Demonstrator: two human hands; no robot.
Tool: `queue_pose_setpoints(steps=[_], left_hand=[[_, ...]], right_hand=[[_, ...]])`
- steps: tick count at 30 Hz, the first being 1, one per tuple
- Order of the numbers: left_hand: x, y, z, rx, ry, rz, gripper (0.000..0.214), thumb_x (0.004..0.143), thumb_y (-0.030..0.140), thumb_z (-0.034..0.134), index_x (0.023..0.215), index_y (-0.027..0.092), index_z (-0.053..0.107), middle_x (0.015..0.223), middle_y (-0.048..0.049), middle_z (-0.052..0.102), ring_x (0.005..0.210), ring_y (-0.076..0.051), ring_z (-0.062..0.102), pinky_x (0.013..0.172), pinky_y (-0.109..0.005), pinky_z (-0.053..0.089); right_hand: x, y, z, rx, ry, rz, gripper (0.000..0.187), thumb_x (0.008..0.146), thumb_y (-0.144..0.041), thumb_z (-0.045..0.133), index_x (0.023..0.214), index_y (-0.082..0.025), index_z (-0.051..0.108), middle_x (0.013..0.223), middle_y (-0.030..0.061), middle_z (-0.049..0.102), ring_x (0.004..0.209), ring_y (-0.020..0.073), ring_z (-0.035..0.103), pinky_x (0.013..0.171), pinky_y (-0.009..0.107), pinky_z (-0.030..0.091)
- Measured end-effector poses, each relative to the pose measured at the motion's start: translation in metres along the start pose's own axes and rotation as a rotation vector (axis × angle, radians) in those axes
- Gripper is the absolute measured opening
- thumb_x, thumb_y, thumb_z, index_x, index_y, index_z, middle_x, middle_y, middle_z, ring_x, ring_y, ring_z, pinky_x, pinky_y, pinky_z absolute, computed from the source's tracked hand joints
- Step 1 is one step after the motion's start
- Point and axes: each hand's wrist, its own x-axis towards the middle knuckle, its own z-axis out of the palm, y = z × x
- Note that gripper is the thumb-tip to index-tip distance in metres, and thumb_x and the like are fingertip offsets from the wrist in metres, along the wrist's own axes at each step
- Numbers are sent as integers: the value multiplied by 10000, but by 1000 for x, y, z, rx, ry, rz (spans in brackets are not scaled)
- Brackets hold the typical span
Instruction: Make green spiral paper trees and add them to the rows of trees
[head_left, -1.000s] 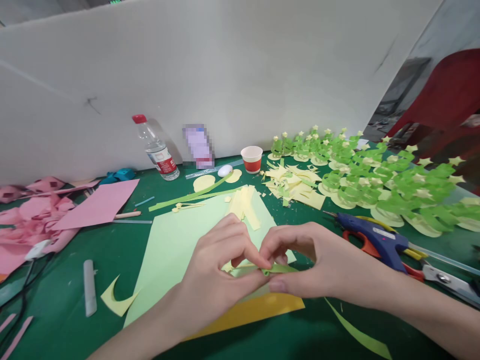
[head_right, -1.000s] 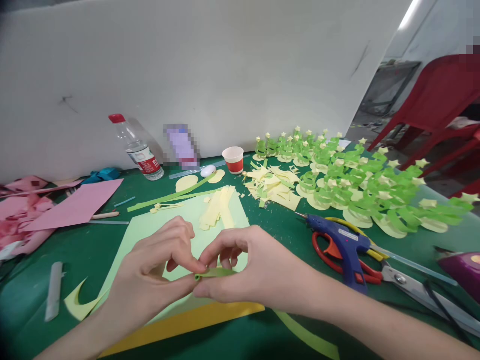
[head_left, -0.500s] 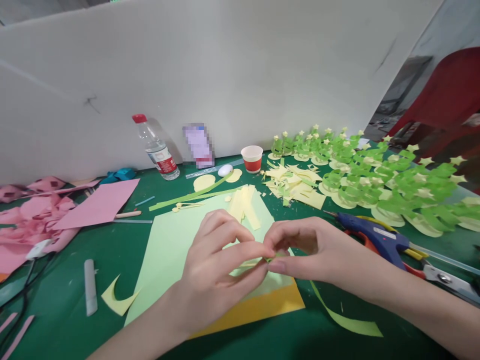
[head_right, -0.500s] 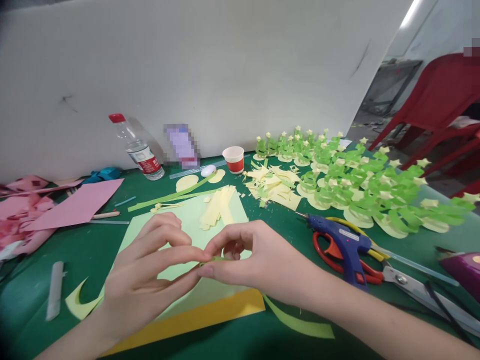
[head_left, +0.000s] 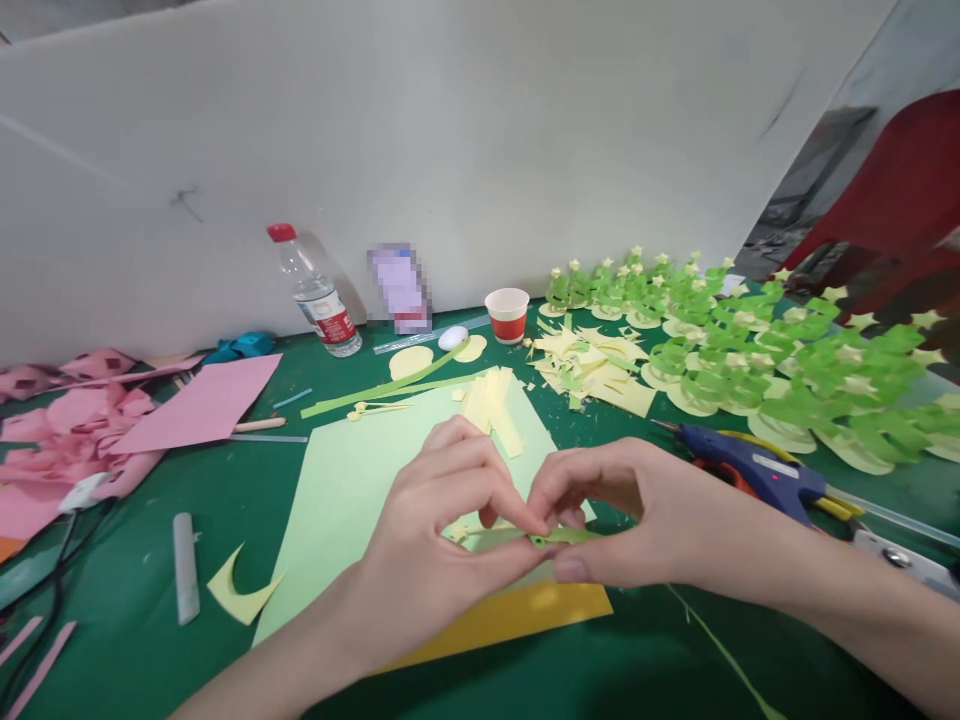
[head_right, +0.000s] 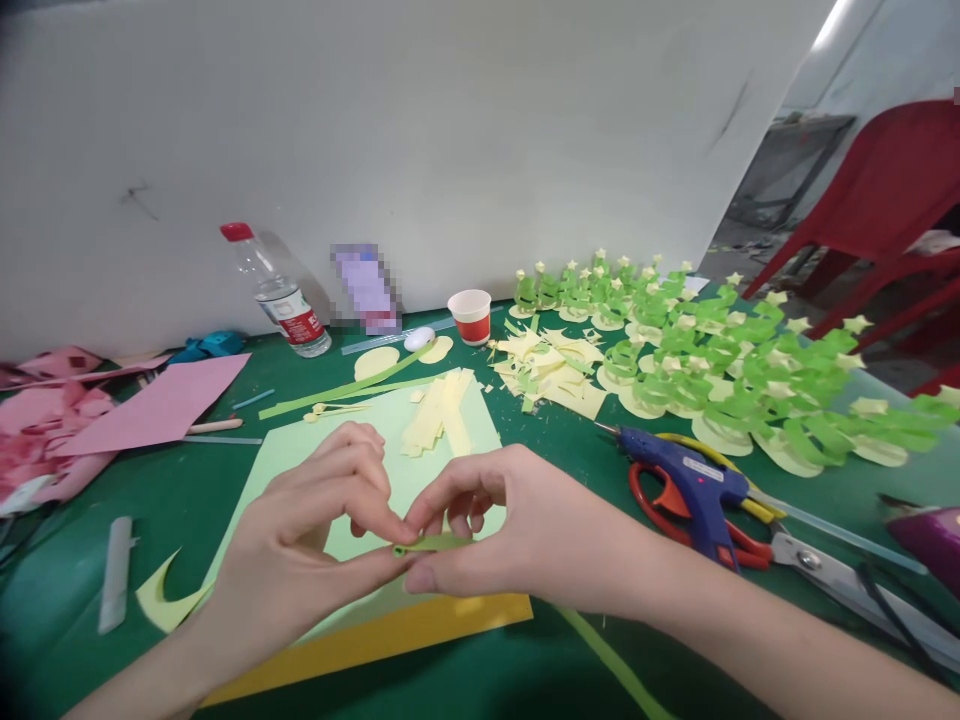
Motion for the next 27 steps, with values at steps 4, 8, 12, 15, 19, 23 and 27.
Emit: queue_pose_setpoints(steps=[4,8,12,15,19,23,27], left_hand=[[-1,-2,2,-5,-3,-51,210,677,55,660,567,173,524,561,50,443,622,-107,420,633,-261,394],[-1,-1,3,36,-13,-8,171,701,127,671,579,174,561,544,39,470,612,-116,412,604,-261,394],[0,-1,-1,32,-178,40,88,743,98,625,713,178,646,613,7,531,673,-133,430,586,-243,394],[1,-2,-4,4,-307,33,123,780,88,573,759,170,663,626,-2,513,684,-137,426,593,-249,393],[3,-2,-2,-20,-253,-30,117,709,54,641,664,158,671,505,40,423,586,-114,385,545,-247,348],[3,-3,3,-90,-156,-239,182,623,41,698,545,163,589,503,56,408,574,-102,404,479,-208,322],[1,-4,7,-116,-115,-322,261,629,56,686,495,161,489,530,56,416,597,-103,417,491,-197,344]], right_hand=[[0,2,5,50,9,1,155,644,-318,644,692,-174,608,674,-14,537,672,118,442,625,259,349],[1,2,8,74,47,24,103,642,-263,609,653,-164,584,652,-11,528,659,116,449,619,255,350],[2,2,5,79,16,51,80,642,-231,606,646,-160,571,631,-20,508,642,103,447,605,234,353],[1,1,2,32,-49,74,69,658,-224,603,673,-161,579,634,-28,494,615,86,419,564,214,339],[-1,-1,-2,-44,-111,61,78,673,-231,607,719,-170,592,633,-38,471,604,82,408,556,216,332],[0,-1,-1,-29,-110,47,103,656,-247,634,694,-170,576,633,-40,480,607,85,412,567,228,333],[5,3,3,66,-51,30,119,661,-264,628,681,-160,575,624,-34,503,597,82,399,562,229,327]])
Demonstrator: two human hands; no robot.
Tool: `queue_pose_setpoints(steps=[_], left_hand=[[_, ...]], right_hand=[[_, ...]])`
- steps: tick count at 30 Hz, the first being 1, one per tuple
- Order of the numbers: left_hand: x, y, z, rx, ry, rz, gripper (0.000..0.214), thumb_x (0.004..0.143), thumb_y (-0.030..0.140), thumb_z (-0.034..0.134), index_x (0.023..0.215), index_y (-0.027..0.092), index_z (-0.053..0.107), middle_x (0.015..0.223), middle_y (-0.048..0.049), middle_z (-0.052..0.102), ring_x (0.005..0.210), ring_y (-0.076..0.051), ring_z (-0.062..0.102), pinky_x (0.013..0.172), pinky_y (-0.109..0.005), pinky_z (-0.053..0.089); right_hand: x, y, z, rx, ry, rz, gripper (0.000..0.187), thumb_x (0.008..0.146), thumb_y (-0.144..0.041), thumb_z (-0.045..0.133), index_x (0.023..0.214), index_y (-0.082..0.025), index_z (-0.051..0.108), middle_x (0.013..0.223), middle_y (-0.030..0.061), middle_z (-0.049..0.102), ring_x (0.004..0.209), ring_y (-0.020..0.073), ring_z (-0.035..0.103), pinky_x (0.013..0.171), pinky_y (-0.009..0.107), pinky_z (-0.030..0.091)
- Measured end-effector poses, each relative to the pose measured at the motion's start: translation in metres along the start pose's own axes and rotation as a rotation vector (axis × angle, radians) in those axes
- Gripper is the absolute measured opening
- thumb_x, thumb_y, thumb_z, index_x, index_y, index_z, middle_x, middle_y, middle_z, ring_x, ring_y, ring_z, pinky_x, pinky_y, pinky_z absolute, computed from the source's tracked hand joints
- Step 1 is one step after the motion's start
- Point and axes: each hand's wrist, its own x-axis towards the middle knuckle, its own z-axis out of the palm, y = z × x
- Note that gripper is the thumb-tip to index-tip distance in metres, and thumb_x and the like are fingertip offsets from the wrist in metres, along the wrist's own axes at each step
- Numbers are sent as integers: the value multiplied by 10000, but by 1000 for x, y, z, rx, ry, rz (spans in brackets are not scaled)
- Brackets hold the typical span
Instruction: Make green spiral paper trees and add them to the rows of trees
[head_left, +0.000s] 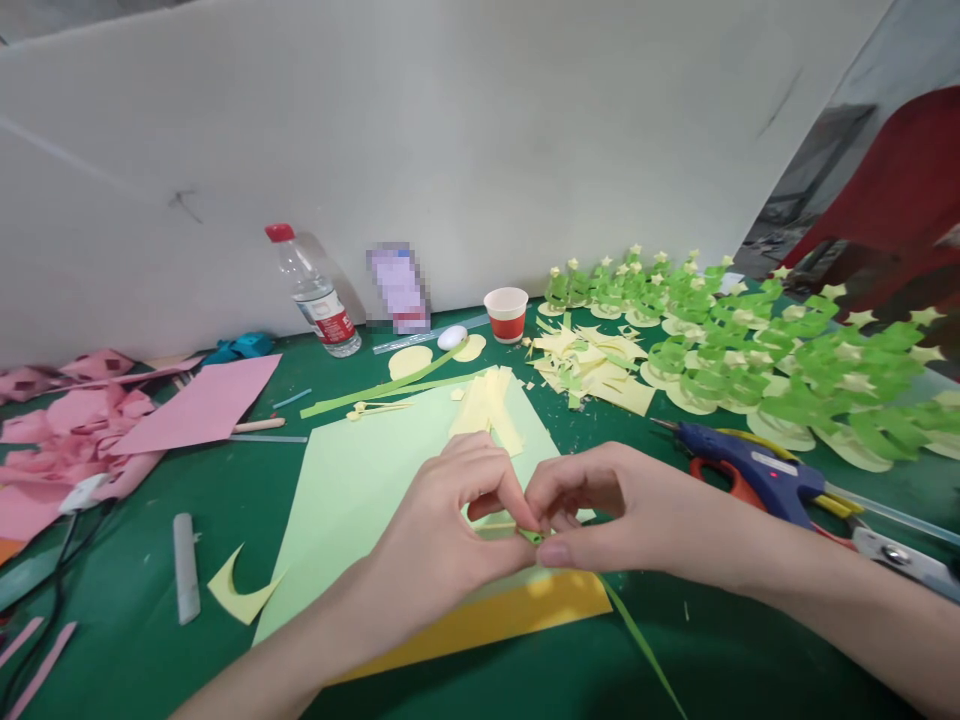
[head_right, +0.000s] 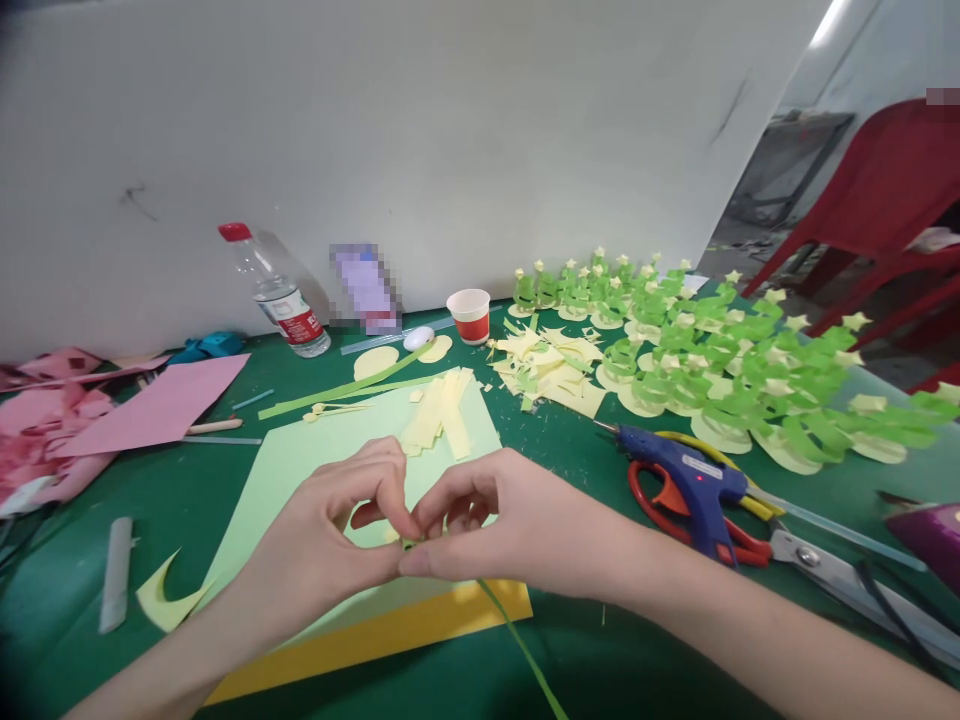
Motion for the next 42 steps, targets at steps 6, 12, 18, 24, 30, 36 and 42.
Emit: queue_pose_setpoints(steps=[6,12,18,24,30,36,42], left_hand=[[0,-1,-4,64,-66,171,115,729,125,643,629,182,633,533,37,430,606,-121,398,525,-238,345],[-2,0,-7,52,-174,267,160,774,72,571,710,181,669,538,30,461,601,-123,383,580,-270,355],[-2,-2,2,-7,-18,22,225,684,179,686,509,170,544,506,50,396,573,-110,402,480,-218,321],[0,-4,6,41,23,7,280,682,148,672,498,163,462,533,52,409,585,-105,404,494,-210,327],[-1,-4,6,134,44,41,263,719,189,645,516,166,480,542,43,417,591,-113,410,507,-224,349],[0,-3,-2,90,-101,168,78,757,150,613,726,190,673,581,18,472,636,-130,430,533,-238,377],[1,-2,-4,50,-43,164,116,736,102,626,672,180,684,524,27,432,606,-128,409,510,-239,341]], right_hand=[[3,1,-1,43,35,42,168,639,-297,647,680,-147,586,647,-15,544,613,91,428,574,240,331],[-2,-1,-7,-54,-32,-17,120,659,-267,644,668,-158,593,617,-36,522,580,78,415,559,232,331],[0,1,0,-28,45,-10,149,658,-300,625,664,-154,593,638,-16,542,621,97,427,568,235,339],[4,2,5,-64,90,6,178,674,-324,594,647,-149,578,623,-13,507,624,101,421,553,236,321],[3,1,4,-116,124,-9,171,696,-321,592,671,-152,604,632,-9,537,630,104,444,567,235,343],[-1,0,-1,-39,69,10,168,695,-323,597,690,-158,631,664,2,599,647,114,499,611,245,390],[0,-1,-2,-24,66,18,237,670,-361,614,729,-132,626,705,25,597,656,115,475,597,250,367]])
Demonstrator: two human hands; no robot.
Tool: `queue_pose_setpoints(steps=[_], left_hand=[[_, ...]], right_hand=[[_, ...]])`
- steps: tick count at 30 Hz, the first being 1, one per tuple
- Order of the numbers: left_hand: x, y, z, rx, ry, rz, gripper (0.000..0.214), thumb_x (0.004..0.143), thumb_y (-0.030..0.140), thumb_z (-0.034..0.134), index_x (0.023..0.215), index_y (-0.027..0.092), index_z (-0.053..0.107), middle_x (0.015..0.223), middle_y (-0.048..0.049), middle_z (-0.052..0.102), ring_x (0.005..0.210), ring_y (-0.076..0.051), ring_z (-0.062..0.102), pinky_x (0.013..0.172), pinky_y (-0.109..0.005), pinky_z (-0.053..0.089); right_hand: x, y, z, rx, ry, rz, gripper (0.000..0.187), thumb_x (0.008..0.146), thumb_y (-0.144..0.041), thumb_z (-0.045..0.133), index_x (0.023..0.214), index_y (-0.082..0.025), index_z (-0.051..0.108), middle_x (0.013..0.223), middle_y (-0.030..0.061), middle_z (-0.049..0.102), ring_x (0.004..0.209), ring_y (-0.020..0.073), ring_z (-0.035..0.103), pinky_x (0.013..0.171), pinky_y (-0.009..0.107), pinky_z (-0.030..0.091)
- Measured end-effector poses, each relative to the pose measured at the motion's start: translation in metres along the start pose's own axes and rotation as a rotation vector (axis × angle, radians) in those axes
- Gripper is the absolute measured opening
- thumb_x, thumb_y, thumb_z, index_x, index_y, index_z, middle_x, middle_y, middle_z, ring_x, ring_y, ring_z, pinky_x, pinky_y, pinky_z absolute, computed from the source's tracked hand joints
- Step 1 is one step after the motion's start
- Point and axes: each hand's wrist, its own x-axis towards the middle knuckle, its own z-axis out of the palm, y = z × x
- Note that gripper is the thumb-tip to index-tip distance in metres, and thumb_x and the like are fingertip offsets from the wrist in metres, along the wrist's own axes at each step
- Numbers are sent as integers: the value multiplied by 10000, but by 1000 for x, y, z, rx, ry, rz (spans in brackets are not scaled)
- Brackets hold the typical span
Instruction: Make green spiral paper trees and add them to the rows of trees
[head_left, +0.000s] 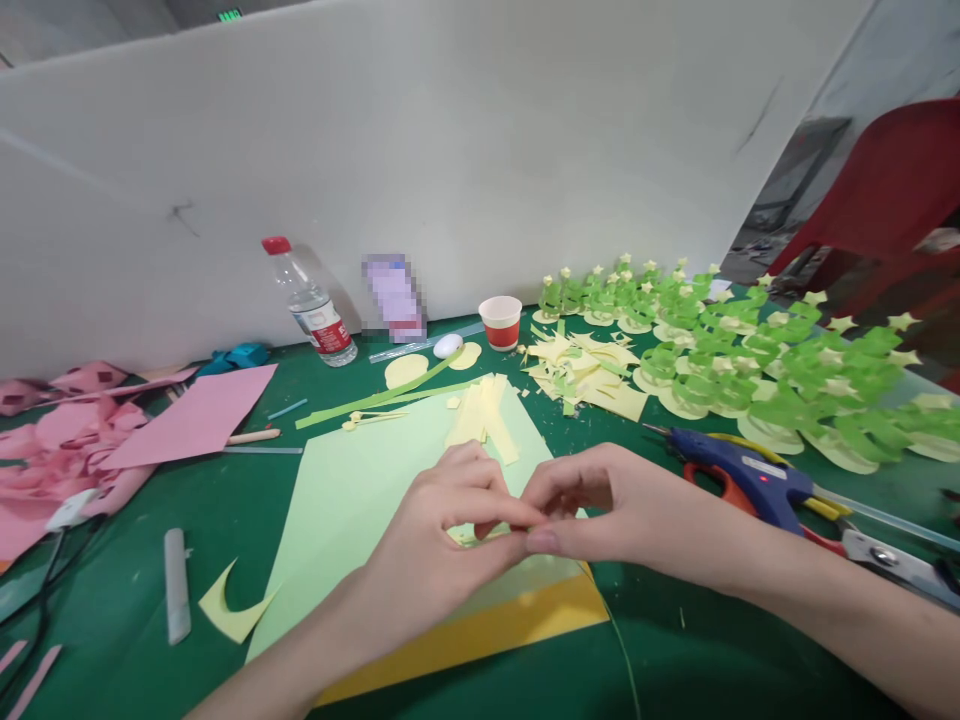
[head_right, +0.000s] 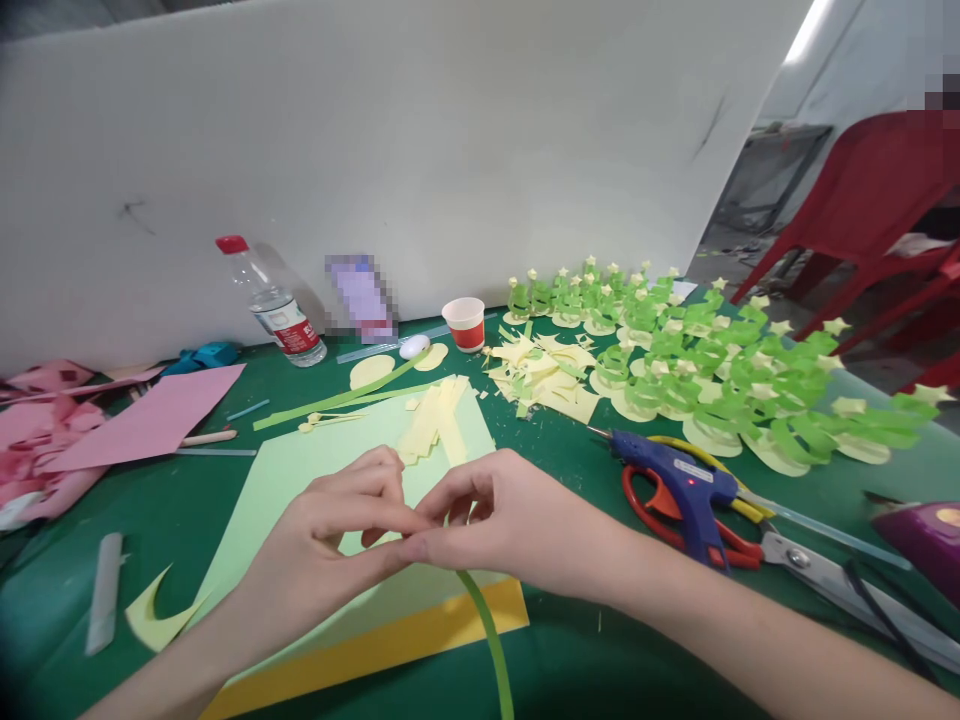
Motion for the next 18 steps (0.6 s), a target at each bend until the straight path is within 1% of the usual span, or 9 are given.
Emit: queue_pose_setpoints(steps=[2,4,7,11,13,14,16,18], left_hand=[[0,0,1,-5,59,-30,107,722,114,642,631,167,656,516,36,407,589,-121,399,496,-232,326],[-1,1,3,-32,90,-75,149,716,136,650,577,160,601,526,43,389,573,-111,389,486,-226,315],[-2,0,7,-76,102,-136,218,725,173,640,541,160,523,545,45,389,569,-106,388,484,-221,309],[-3,-3,9,-87,114,-180,245,725,217,641,537,161,495,562,41,396,580,-109,393,496,-222,315],[-2,-3,8,-78,91,-175,229,730,237,642,546,159,531,555,38,390,582,-111,390,495,-223,310],[-2,-3,7,-70,60,-159,199,741,240,633,570,161,569,546,38,386,580,-112,385,496,-225,307],[-1,-3,4,-56,-30,-101,136,779,219,591,666,168,648,529,34,389,580,-116,372,511,-236,308],[-1,-2,2,-56,-104,-38,157,813,180,538,761,171,685,520,30,401,575,-119,358,531,-250,311]], right_hand=[[0,0,1,0,15,-2,240,668,-367,615,729,-135,622,707,20,583,653,112,462,591,248,356],[1,1,3,15,27,4,234,665,-369,617,709,-139,613,679,9,560,635,107,447,581,246,346],[1,2,6,53,36,5,224,663,-359,620,696,-138,610,654,3,539,630,106,437,580,249,338],[2,3,7,129,46,41,188,653,-318,627,702,-136,620,666,4,548,649,110,453,606,251,345],[2,3,6,148,38,62,180,649,-307,634,693,-133,624,667,4,558,645,107,463,615,249,351],[1,2,5,154,29,70,177,650,-304,637,687,-131,625,669,5,565,645,106,469,621,247,353],[1,2,2,158,4,76,181,652,-310,644,681,-132,627,666,4,576,645,103,472,628,244,352],[1,2,0,155,-18,78,198,653,-330,648,688,-136,632,662,2,579,650,103,472,638,246,350]])
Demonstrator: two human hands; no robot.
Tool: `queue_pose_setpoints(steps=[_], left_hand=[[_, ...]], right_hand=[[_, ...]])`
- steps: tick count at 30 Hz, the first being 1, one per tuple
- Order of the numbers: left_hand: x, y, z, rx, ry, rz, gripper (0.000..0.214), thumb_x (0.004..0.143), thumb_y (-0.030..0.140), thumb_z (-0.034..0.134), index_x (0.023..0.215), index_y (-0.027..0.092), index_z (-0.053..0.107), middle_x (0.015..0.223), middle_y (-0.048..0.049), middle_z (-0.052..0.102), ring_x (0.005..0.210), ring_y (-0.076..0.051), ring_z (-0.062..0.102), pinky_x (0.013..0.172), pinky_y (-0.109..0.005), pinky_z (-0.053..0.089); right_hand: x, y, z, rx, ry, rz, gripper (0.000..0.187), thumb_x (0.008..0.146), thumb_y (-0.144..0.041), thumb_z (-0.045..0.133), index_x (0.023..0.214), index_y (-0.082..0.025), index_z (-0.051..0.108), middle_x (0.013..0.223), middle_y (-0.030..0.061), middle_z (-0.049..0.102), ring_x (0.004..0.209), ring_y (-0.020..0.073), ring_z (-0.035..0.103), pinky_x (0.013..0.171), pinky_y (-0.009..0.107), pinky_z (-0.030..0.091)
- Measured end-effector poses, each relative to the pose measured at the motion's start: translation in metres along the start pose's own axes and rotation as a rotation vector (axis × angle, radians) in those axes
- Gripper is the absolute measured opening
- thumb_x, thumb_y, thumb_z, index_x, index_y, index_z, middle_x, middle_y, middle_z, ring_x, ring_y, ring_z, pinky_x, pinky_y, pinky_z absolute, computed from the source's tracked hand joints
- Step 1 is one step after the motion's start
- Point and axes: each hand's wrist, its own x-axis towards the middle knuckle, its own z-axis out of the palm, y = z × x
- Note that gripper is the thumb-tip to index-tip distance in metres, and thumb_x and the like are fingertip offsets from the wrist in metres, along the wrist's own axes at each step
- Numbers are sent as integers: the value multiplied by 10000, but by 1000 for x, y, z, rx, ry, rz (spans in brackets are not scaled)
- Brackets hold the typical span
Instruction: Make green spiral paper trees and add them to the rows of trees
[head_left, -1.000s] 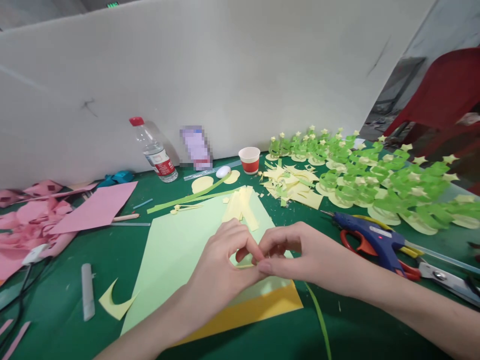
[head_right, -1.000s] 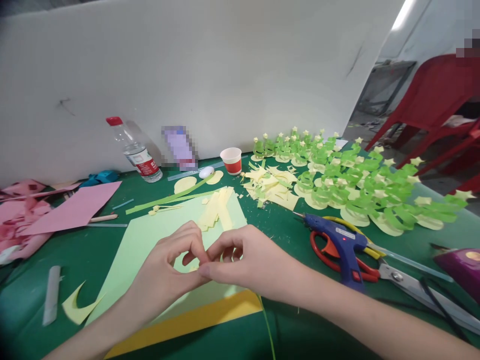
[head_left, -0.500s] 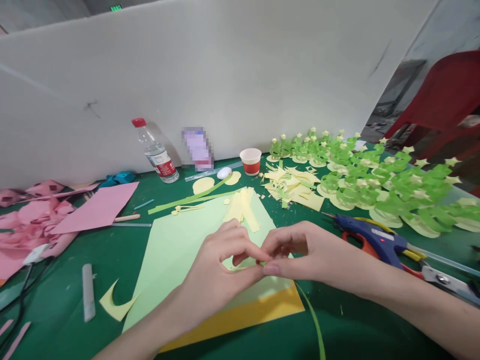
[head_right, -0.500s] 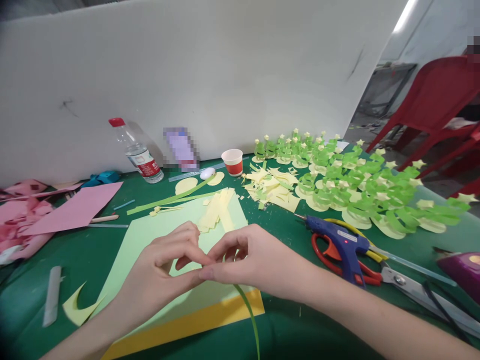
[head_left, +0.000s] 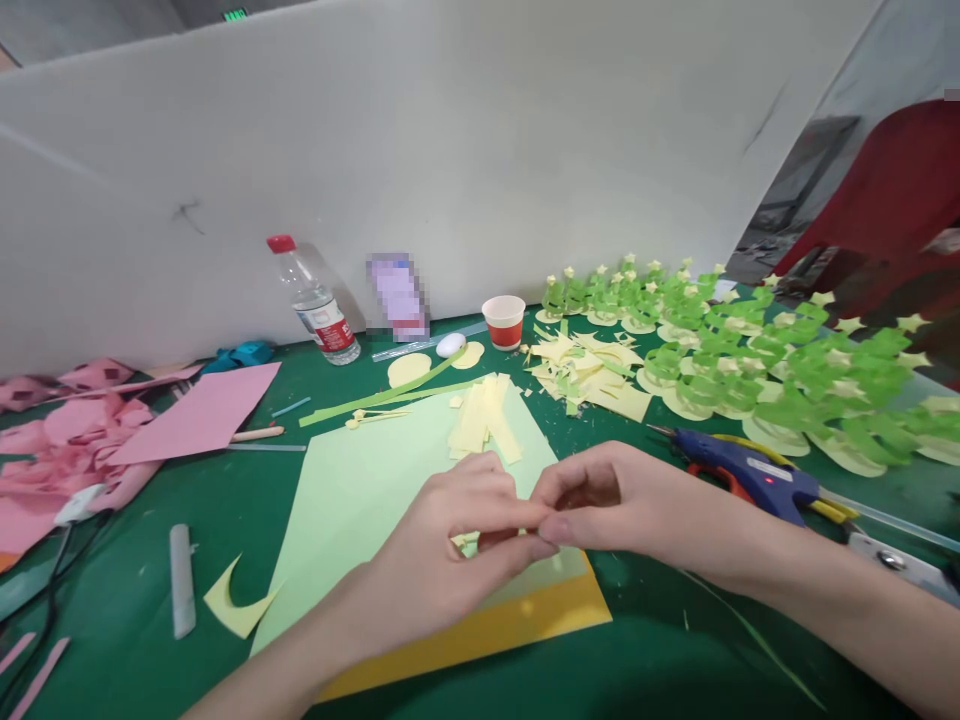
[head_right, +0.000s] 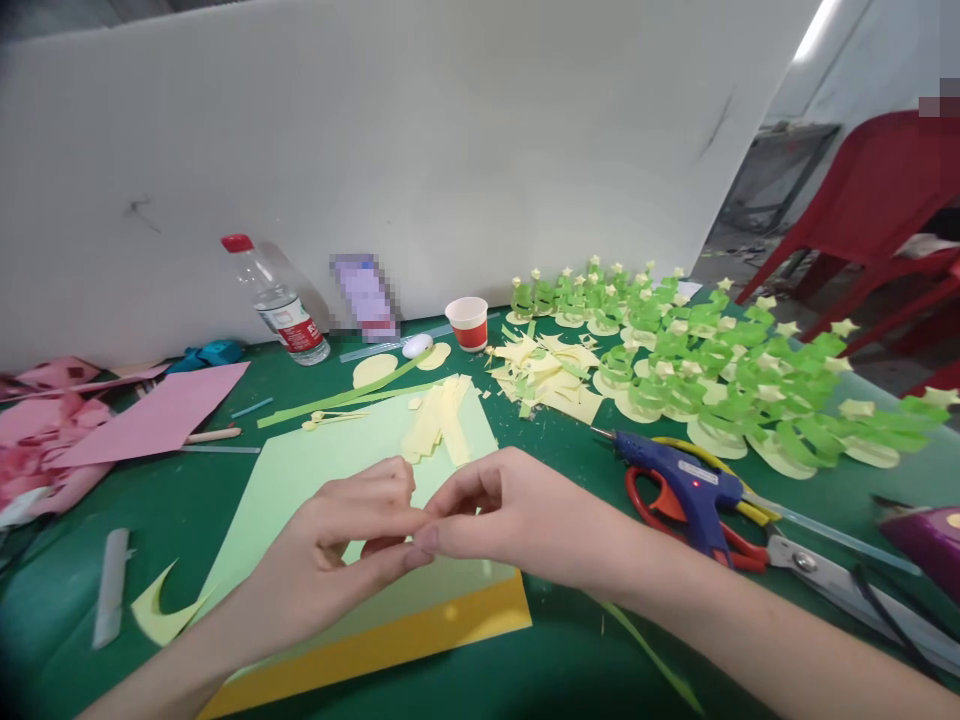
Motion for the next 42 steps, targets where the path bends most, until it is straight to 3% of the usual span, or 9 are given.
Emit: queue_pose_setpoints(steps=[3,7,11,16,23,27,32,38,42], left_hand=[[-1,1,-1,-26,35,1,138,779,154,568,726,160,696,496,34,385,559,-117,348,525,-255,297],[-2,2,1,-146,177,-183,106,651,93,636,570,160,623,515,49,370,529,-93,361,477,-218,277],[-2,2,4,-257,182,-302,183,607,63,620,519,162,494,531,66,369,508,-74,345,468,-191,282],[-2,2,6,-185,177,-238,202,667,152,647,522,156,507,532,58,402,522,-74,364,467,-183,285],[-4,3,0,-112,-96,-133,199,801,199,522,701,154,688,486,59,306,445,-66,258,413,-215,210],[-4,3,1,-183,-40,-256,172,745,210,572,629,139,677,445,71,263,414,-57,180,392,-234,141],[-4,3,3,-304,14,-355,174,632,137,663,522,155,530,440,110,142,425,-45,108,406,-220,94],[-7,1,6,-305,-6,-368,298,634,156,699,526,162,421,466,110,154,439,-49,128,401,-201,101],[-6,3,5,-204,-1,-293,209,659,197,694,554,161,518,470,99,228,446,-53,178,408,-202,141]], right_hand=[[-1,0,-2,15,-37,0,216,650,-348,655,713,-142,642,675,-2,577,660,103,471,636,242,350],[0,1,-2,-34,-60,-34,177,609,-270,694,729,-154,635,624,-32,534,582,77,430,546,216,326],[1,3,2,-31,-15,-18,184,604,-288,685,721,-158,625,609,-31,505,594,87,419,545,224,318],[2,3,7,25,13,-43,186,624,-316,663,664,-148,593,646,-7,527,643,107,448,612,244,350],[0,0,1,-10,-30,-21,184,643,-319,654,653,-144,596,605,-20,534,601,91,448,577,229,336],[-1,0,-3,-54,-111,-43,159,657,-286,656,727,-147,627,647,-20,541,616,85,442,567,222,324],[-1,1,-3,-46,-126,-37,153,636,-263,678,719,-149,618,631,-34,510,600,75,421,560,213,320],[3,4,5,93,-118,6,190,638,-289,674,621,-127,577,568,-36,501,566,68,432,560,208,325],[3,4,3,57,-101,-6,192,629,-298,673,617,-133,575,575,-36,497,570,74,421,557,217,319]])
